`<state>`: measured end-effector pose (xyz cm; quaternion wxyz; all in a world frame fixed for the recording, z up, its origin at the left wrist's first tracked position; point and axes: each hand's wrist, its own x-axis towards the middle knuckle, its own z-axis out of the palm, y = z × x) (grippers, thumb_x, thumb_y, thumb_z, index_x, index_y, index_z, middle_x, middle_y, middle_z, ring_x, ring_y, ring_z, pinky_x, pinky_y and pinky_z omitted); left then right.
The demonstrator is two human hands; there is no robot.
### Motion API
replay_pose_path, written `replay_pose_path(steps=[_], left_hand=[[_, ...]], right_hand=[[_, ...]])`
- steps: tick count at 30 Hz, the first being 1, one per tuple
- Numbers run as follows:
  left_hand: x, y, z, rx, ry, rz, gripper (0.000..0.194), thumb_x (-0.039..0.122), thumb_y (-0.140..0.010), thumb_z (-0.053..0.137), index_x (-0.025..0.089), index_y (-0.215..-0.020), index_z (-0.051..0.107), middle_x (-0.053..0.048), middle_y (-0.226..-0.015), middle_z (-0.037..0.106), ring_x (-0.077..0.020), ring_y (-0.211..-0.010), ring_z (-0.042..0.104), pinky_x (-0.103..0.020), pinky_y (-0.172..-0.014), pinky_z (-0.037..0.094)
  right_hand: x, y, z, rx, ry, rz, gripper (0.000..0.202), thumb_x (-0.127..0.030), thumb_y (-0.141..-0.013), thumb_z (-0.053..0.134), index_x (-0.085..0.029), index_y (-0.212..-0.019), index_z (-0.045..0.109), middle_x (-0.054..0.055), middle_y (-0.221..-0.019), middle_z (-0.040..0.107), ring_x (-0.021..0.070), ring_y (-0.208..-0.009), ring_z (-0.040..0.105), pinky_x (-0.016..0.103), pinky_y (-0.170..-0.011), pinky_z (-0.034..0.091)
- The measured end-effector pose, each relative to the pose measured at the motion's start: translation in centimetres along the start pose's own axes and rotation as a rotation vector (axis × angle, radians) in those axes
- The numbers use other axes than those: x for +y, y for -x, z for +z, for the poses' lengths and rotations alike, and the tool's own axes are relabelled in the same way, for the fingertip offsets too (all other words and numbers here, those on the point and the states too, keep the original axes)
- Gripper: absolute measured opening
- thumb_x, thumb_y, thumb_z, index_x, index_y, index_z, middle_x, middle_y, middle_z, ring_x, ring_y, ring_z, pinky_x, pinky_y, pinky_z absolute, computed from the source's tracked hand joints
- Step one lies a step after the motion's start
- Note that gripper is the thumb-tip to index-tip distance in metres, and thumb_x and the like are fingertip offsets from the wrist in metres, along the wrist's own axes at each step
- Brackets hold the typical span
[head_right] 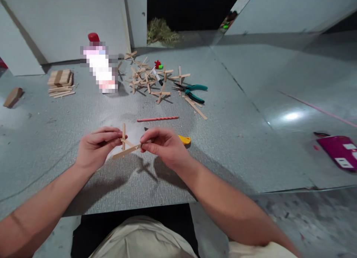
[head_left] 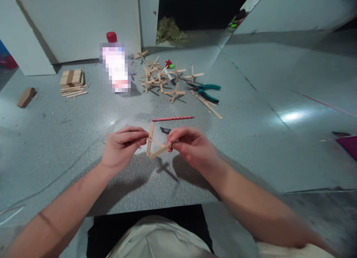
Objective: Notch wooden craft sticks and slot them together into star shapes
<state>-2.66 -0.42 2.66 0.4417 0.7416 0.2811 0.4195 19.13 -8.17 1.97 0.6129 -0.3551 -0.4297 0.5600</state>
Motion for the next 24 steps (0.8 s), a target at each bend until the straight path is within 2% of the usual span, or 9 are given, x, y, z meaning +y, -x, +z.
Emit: replay_pose_path(steps=[4, 10, 14, 18, 24], left_hand=[[-0.52, 0.19, 0.15, 0.046, 0.115, -0.138, 0.012, 0.025, -0.082, 0.083, 0.026, -0.094, 0.084, -0.006, -0.097, 0.078, -0.0165, -0.085, 0.074, -0.026, -0.067, 0.064], [-0.47, 0.17, 0.38, 0.031, 0.142, -0.129, 0.008, 0.024, -0.082, 0.082, 0.026, -0.089, 0.083, -0.005, -0.096, 0.078, -0.0169, -0.086, 0.074, -0.033, -0.080, 0.064], [-0.44, 0.15, 0.51, 0.054, 0.177, -0.173, 0.008, 0.024, -0.079, 0.084, 0.026, -0.088, 0.084, -0.005, -0.096, 0.079, -0.0164, -0.085, 0.074, -0.031, -0.077, 0.064], [-0.41, 0.09, 0.59, 0.043, 0.212, -0.179, 0.011, 0.021, -0.078, 0.085, 0.028, -0.087, 0.084, -0.003, -0.094, 0.079, -0.0142, -0.084, 0.074, -0.027, -0.075, 0.063], [-0.29, 0.13, 0.60, 0.038, 0.213, -0.232, 0.010, 0.022, -0.078, 0.085, 0.027, -0.086, 0.084, -0.004, -0.096, 0.080, -0.0152, -0.085, 0.075, -0.026, -0.075, 0.064]], right_hand=[[0.12, -0.14, 0.15, 0.018, 0.003, -0.014, 0.015, -0.031, -0.072, 0.091, -0.026, -0.077, 0.078, -0.002, -0.077, 0.072, 0.0105, -0.063, 0.067, 0.025, -0.064, 0.060], [0.34, -0.14, 0.28, 0.034, 0.000, -0.018, 0.017, -0.034, -0.072, 0.091, -0.026, -0.078, 0.078, -0.002, -0.076, 0.072, 0.0108, -0.062, 0.067, 0.025, -0.060, 0.059], [0.26, 0.01, 0.27, 0.004, 0.010, -0.057, 0.011, -0.026, -0.076, 0.088, -0.027, -0.082, 0.079, -0.002, -0.078, 0.073, 0.0102, -0.065, 0.067, 0.024, -0.061, 0.058], [0.16, 0.06, 0.29, 0.003, 0.017, -0.073, 0.011, -0.029, -0.076, 0.088, -0.027, -0.081, 0.079, -0.002, -0.076, 0.072, 0.0107, -0.062, 0.066, 0.025, -0.060, 0.058], [-0.01, 0.16, 0.51, -0.004, 0.063, -0.070, 0.009, -0.025, -0.076, 0.086, -0.028, -0.081, 0.080, -0.001, -0.077, 0.072, 0.0105, -0.063, 0.065, 0.025, -0.059, 0.056]])
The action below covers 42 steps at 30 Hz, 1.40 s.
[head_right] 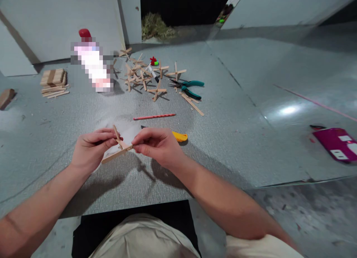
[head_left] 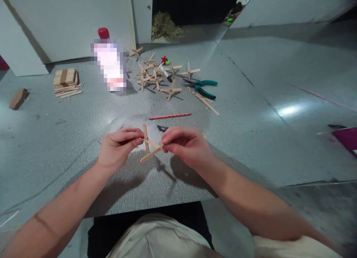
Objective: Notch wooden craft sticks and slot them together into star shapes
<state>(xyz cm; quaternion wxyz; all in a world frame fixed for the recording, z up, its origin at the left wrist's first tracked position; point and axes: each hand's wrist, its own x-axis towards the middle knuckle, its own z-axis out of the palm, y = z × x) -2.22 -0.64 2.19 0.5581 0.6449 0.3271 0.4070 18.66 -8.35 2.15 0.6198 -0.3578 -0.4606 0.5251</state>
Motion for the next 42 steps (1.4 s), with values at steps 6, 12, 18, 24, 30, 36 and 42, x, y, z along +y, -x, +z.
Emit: replay_pose_path(steps=[6, 12, 18, 24, 30, 36, 42], left_hand=[[0.5, 0.1, -0.1, -0.032, -0.100, 0.069, 0.010, 0.022, -0.081, 0.082, 0.028, -0.089, 0.084, -0.004, -0.097, 0.081, -0.0168, -0.087, 0.075, -0.030, -0.079, 0.065], [1.2, 0.2, 0.1, -0.107, -0.180, 0.143, 0.011, 0.020, -0.084, 0.079, 0.028, -0.089, 0.084, -0.003, -0.094, 0.081, -0.0171, -0.085, 0.076, -0.032, -0.080, 0.064], [0.9, 0.4, 0.3, -0.119, -0.125, 0.102, 0.014, 0.018, -0.083, 0.079, 0.030, -0.090, 0.084, -0.002, -0.095, 0.081, -0.0170, -0.084, 0.076, -0.029, -0.076, 0.065], [1.1, 0.7, 0.5, -0.137, -0.073, 0.058, 0.009, 0.022, -0.083, 0.080, 0.028, -0.088, 0.084, -0.003, -0.093, 0.080, -0.0169, -0.083, 0.076, -0.029, -0.074, 0.065], [1.1, 0.9, 1.0, -0.119, 0.038, -0.034, 0.006, 0.022, -0.080, 0.082, 0.026, -0.084, 0.083, -0.002, -0.092, 0.080, -0.0154, -0.084, 0.076, -0.025, -0.075, 0.064], [1.6, 1.6, 1.7, -0.125, 0.067, -0.109, 0.010, 0.020, -0.085, 0.077, 0.026, -0.093, 0.080, -0.001, -0.095, 0.079, -0.0133, -0.082, 0.075, -0.023, -0.073, 0.063], [1.7, 2.0, 2.2, -0.114, 0.226, -0.247, 0.025, 0.019, -0.073, 0.087, 0.025, -0.096, 0.079, -0.001, -0.087, 0.080, -0.0159, -0.077, 0.077, -0.024, -0.068, 0.065]], right_hand=[[-0.3, 0.1, 0.1, -0.016, 0.089, -0.002, 0.006, -0.029, -0.079, 0.085, -0.027, -0.082, 0.080, -0.001, -0.079, 0.072, 0.0114, -0.066, 0.064, 0.026, -0.061, 0.055], [-0.5, 0.1, 0.4, -0.034, 0.209, -0.012, 0.003, -0.026, -0.081, 0.082, -0.027, -0.081, 0.079, 0.000, -0.079, 0.074, 0.0150, -0.072, 0.068, 0.029, -0.065, 0.056], [-0.5, 0.1, 0.5, -0.028, 0.246, -0.032, 0.012, -0.017, -0.080, 0.078, -0.029, -0.082, 0.080, -0.001, -0.079, 0.075, 0.0147, -0.073, 0.068, 0.029, -0.068, 0.056], [-0.6, 0.0, 0.6, -0.051, 0.316, -0.082, 0.011, -0.018, -0.081, 0.076, -0.028, -0.082, 0.080, 0.000, -0.079, 0.076, 0.0158, -0.073, 0.070, 0.031, -0.069, 0.058], [-0.6, 0.1, 0.6, -0.059, 0.317, -0.066, 0.011, -0.019, -0.082, 0.075, -0.028, -0.083, 0.080, 0.000, -0.080, 0.076, 0.0157, -0.073, 0.070, 0.030, -0.068, 0.057], [-0.2, 0.3, 0.5, -0.021, 0.294, -0.096, 0.016, -0.016, -0.084, 0.074, -0.031, -0.086, 0.079, -0.001, -0.081, 0.075, 0.0147, -0.074, 0.069, 0.029, -0.068, 0.056], [-0.5, 0.4, 0.5, -0.043, 0.301, -0.133, 0.015, -0.017, -0.087, 0.074, -0.031, -0.088, 0.080, 0.000, -0.083, 0.076, 0.0152, -0.076, 0.070, 0.029, -0.069, 0.057]])
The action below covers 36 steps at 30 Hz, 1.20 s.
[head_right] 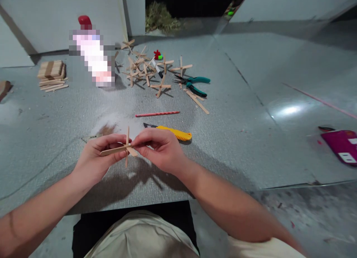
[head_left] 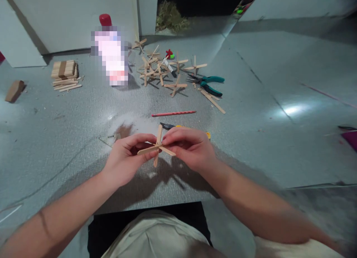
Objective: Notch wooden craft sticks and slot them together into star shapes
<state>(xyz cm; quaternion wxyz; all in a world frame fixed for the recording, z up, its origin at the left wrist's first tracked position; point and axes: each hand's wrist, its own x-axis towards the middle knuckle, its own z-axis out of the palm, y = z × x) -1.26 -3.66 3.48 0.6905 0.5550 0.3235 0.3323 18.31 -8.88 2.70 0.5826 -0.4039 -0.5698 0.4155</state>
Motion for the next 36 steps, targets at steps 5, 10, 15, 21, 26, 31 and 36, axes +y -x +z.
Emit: replay_pose_path(steps=[5, 10, 15, 21, 26, 31, 36], left_hand=[[0.3, 0.0, 0.2, 0.064, 0.087, -0.079, 0.026, 0.017, -0.062, 0.094, 0.025, -0.084, 0.083, -0.001, -0.088, 0.081, -0.0132, -0.078, 0.076, -0.020, -0.072, 0.064], [0.9, 0.3, 0.4, 0.066, 0.097, -0.076, 0.020, 0.015, -0.062, 0.093, 0.025, -0.076, 0.084, -0.002, -0.091, 0.080, -0.0117, -0.079, 0.076, -0.018, -0.072, 0.063], [1.2, 0.3, 0.1, 0.008, 0.049, -0.029, 0.018, 0.015, -0.067, 0.091, 0.027, -0.079, 0.085, -0.004, -0.090, 0.079, -0.0126, -0.076, 0.076, -0.018, -0.067, 0.063], [1.7, 0.4, -0.2, -0.063, -0.250, 0.261, 0.026, 0.007, -0.078, 0.080, 0.026, -0.095, 0.084, -0.005, -0.100, 0.081, -0.0145, -0.084, 0.078, -0.018, -0.072, 0.064], [1.9, 0.9, -0.4, -0.155, -0.327, 0.411, 0.032, 0.015, -0.084, 0.078, 0.026, -0.115, 0.078, -0.008, -0.116, 0.078, -0.0215, -0.101, 0.078, -0.030, -0.083, 0.068], [2.2, 1.4, 0.2, -0.055, -0.455, 0.465, 0.024, 0.012, -0.088, 0.073, 0.025, -0.107, 0.078, -0.004, -0.108, 0.081, -0.0168, -0.099, 0.078, -0.022, -0.081, 0.066], [2.2, 1.5, 0.6, -0.019, -0.483, 0.453, 0.028, 0.007, -0.089, 0.070, 0.026, -0.108, 0.078, -0.001, -0.109, 0.081, -0.0136, -0.099, 0.078, -0.019, -0.084, 0.065]], right_hand=[[-0.3, -0.1, -0.1, -0.037, 0.090, -0.087, 0.016, -0.013, -0.087, 0.071, -0.027, -0.089, 0.079, 0.001, -0.082, 0.077, 0.0141, -0.074, 0.071, 0.027, -0.067, 0.058], [-0.4, -0.1, -0.1, -0.058, 0.160, -0.198, 0.019, -0.006, -0.085, 0.071, -0.023, -0.090, 0.078, 0.001, -0.082, 0.077, 0.0119, -0.072, 0.072, 0.022, -0.065, 0.058], [-0.7, 0.2, -0.3, -0.094, 0.257, -0.298, 0.018, -0.004, -0.084, 0.070, -0.020, -0.090, 0.077, 0.005, -0.083, 0.078, 0.0121, -0.073, 0.074, 0.019, -0.065, 0.058], [-1.1, 0.4, -0.4, -0.077, 0.367, -0.358, 0.017, -0.005, -0.084, 0.066, -0.020, -0.089, 0.073, 0.004, -0.081, 0.078, 0.0136, -0.074, 0.075, 0.022, -0.068, 0.060], [-1.3, 0.4, -0.3, -0.069, 0.398, -0.383, 0.014, -0.009, -0.085, 0.068, -0.022, -0.090, 0.071, 0.004, -0.082, 0.078, 0.0129, -0.075, 0.075, 0.021, -0.069, 0.060], [-1.4, 0.6, 0.1, -0.085, 0.415, -0.367, 0.018, -0.007, -0.085, 0.066, -0.022, -0.093, 0.070, 0.003, -0.084, 0.078, 0.0130, -0.077, 0.075, 0.022, -0.070, 0.061], [-1.4, 0.7, 0.6, -0.055, 0.410, -0.338, 0.014, -0.007, -0.085, 0.064, -0.020, -0.089, 0.068, 0.002, -0.077, 0.076, 0.0114, -0.068, 0.071, 0.021, -0.064, 0.057]])
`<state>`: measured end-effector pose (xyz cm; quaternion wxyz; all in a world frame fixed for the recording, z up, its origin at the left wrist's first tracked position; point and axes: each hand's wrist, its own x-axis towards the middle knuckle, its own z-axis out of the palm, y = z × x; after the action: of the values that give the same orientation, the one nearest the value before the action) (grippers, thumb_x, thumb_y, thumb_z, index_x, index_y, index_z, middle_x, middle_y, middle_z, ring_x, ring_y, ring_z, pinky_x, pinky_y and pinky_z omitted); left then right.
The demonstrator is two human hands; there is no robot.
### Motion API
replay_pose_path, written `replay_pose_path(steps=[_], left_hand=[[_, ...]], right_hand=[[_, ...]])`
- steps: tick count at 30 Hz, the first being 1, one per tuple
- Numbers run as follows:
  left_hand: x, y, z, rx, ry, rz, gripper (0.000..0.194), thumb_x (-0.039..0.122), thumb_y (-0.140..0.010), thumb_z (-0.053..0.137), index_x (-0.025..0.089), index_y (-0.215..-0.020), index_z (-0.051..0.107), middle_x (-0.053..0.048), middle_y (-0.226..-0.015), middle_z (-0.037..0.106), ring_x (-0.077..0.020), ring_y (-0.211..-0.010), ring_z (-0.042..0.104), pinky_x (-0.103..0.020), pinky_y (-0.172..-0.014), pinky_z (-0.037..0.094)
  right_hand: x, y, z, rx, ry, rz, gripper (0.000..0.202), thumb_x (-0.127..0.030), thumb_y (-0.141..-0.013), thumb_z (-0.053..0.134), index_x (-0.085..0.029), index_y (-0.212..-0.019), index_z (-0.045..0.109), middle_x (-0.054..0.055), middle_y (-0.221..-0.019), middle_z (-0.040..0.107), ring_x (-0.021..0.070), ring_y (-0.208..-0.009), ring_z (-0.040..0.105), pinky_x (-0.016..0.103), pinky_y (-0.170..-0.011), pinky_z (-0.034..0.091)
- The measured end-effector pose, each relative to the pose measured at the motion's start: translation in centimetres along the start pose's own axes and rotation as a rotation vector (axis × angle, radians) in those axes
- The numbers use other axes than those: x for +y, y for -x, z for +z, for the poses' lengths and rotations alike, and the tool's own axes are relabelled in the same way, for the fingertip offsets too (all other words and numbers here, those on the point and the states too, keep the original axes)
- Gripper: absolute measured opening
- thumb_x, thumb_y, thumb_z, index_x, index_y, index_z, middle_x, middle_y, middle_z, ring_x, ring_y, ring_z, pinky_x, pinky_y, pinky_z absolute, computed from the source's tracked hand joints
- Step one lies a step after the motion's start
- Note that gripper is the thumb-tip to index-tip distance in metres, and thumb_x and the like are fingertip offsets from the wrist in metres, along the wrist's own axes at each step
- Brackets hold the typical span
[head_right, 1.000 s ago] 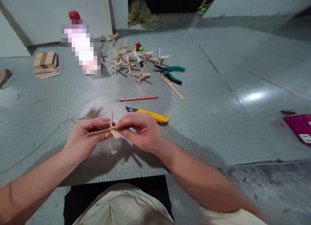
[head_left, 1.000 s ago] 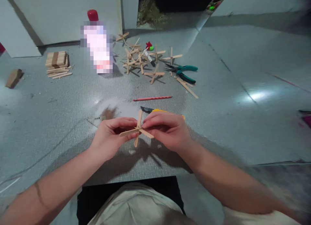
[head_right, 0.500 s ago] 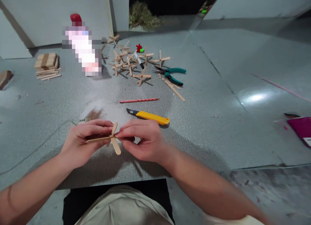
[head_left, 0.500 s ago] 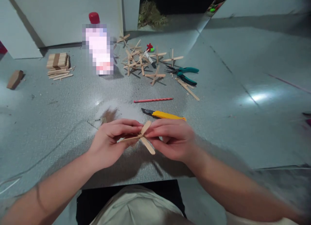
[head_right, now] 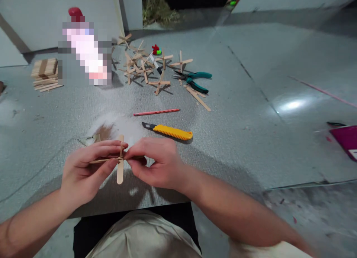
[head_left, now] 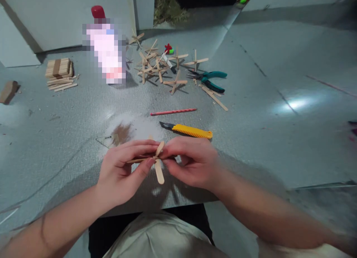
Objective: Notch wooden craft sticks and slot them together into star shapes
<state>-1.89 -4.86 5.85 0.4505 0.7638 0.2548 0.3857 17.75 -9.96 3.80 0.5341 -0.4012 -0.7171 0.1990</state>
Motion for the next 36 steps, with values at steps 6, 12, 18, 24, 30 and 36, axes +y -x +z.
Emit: replay_pose_path(steps=[6, 12, 18, 24, 30, 36], left_hand=[[-0.1, 0.3, 0.2, 0.028, -0.007, -0.064, 0.023, 0.010, -0.088, 0.072, 0.025, -0.105, 0.079, -0.002, -0.106, 0.082, -0.0156, -0.099, 0.078, -0.021, -0.087, 0.065], [-0.2, 1.0, 0.5, 0.030, 0.176, -0.215, 0.033, 0.017, -0.092, 0.071, 0.027, -0.124, 0.073, -0.004, -0.108, 0.081, -0.0171, -0.093, 0.080, -0.023, -0.084, 0.067], [-0.7, 1.0, 0.9, 0.053, 0.330, -0.292, 0.033, 0.016, -0.093, 0.072, 0.029, -0.122, 0.075, -0.003, -0.110, 0.081, -0.0179, -0.097, 0.079, -0.027, -0.089, 0.066], [-1.1, 1.2, 1.4, 0.123, 0.353, -0.293, 0.028, 0.014, -0.090, 0.075, 0.031, -0.112, 0.079, -0.001, -0.104, 0.082, -0.0172, -0.091, 0.080, -0.027, -0.086, 0.068], [-1.0, 1.4, 1.1, 0.121, 0.240, -0.228, 0.031, 0.014, -0.091, 0.074, 0.034, -0.114, 0.078, 0.001, -0.107, 0.081, -0.0173, -0.094, 0.080, -0.029, -0.089, 0.068], [-0.9, 1.1, 0.9, 0.074, 0.177, -0.163, 0.040, 0.008, -0.092, 0.071, 0.038, -0.118, 0.076, 0.004, -0.110, 0.080, -0.0151, -0.097, 0.079, -0.025, -0.090, 0.066]], right_hand=[[-0.2, 0.2, 0.3, 0.020, -0.011, 0.066, 0.017, -0.005, -0.082, 0.062, -0.020, -0.088, 0.067, 0.001, -0.075, 0.075, 0.0104, -0.066, 0.070, 0.020, -0.063, 0.055], [-0.2, 0.3, 0.1, 0.015, 0.033, 0.038, 0.015, -0.008, -0.085, 0.063, -0.022, -0.089, 0.068, -0.001, -0.075, 0.075, 0.0093, -0.064, 0.070, 0.019, -0.061, 0.053], [-0.4, 0.3, 0.1, -0.014, 0.110, 0.046, 0.015, -0.011, -0.087, 0.061, -0.024, -0.091, 0.068, -0.004, -0.071, 0.074, 0.0083, -0.057, 0.065, 0.020, -0.058, 0.051], [-0.2, 0.3, 0.2, -0.017, 0.127, 0.028, 0.017, -0.010, -0.086, 0.061, -0.024, -0.091, 0.068, -0.003, -0.071, 0.075, 0.0097, -0.059, 0.068, 0.021, -0.059, 0.052], [-0.2, 0.4, 0.2, -0.015, 0.118, 0.030, 0.017, -0.009, -0.086, 0.060, -0.024, -0.089, 0.067, -0.004, -0.067, 0.072, 0.0097, -0.056, 0.066, 0.022, -0.056, 0.051], [-0.1, 0.3, 0.1, -0.028, 0.110, 0.041, 0.017, -0.009, -0.087, 0.060, -0.024, -0.090, 0.066, -0.004, -0.067, 0.072, 0.0102, -0.056, 0.065, 0.023, -0.056, 0.050]])
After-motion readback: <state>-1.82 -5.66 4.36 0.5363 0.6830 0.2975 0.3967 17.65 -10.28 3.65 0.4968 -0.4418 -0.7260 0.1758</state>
